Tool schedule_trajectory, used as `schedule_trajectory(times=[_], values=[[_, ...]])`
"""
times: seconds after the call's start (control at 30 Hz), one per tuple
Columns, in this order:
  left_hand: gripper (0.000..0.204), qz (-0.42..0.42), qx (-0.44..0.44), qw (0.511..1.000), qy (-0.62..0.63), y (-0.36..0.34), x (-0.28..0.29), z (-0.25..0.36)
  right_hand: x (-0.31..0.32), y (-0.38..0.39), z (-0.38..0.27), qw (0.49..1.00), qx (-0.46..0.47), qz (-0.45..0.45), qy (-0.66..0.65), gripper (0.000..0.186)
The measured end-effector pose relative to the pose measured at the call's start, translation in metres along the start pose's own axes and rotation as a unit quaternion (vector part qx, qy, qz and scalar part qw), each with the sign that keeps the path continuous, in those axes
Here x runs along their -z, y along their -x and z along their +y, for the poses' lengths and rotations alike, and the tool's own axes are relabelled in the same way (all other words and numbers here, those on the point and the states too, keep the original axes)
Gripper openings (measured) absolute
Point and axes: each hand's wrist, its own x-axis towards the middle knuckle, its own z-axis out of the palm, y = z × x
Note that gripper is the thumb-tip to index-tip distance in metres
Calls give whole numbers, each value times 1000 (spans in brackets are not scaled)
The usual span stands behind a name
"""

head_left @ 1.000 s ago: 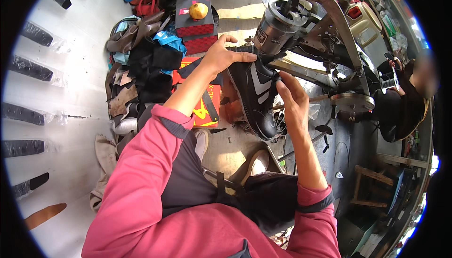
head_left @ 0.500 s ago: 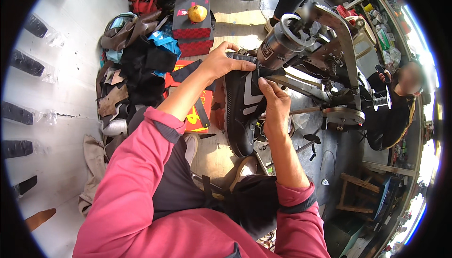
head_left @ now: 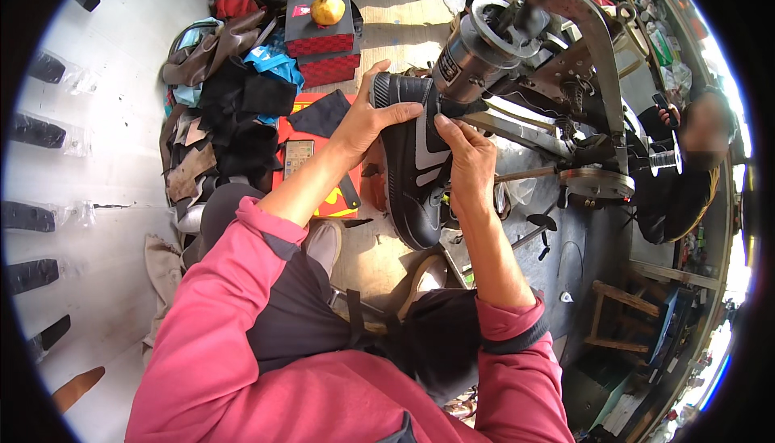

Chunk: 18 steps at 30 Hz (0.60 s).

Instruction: The person operates a shoe repair machine to stitch the upper of a black sneaker. They adjust the shoe on the machine, guide the stitching process, and use pliers to trim excess thread. The person also briefly handles a phone on the floor.

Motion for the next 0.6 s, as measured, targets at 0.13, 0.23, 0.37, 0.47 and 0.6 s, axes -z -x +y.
schedule_trajectory(times=[0.13, 0.23, 0.37, 0.47, 0.6], values=[[94, 1, 26, 1000, -7, -2, 0, 5, 6, 0, -1, 998, 14, -50, 28, 30], [95, 9, 39, 999, -33, -6, 2, 10, 24, 6, -12, 976, 118, -30, 183, 29], [94, 22, 56, 997, -45, -7, 3, 9, 47, 9, -30, 929, 262, 82, 247, 30], [91, 25, 68, 996, -52, -7, 3, 10, 44, 2, -33, 897, 349, 62, 262, 38], [78, 15, 78, 997, -25, -8, 0, 12, 27, -9, -28, 954, 262, 38, 138, 30]])
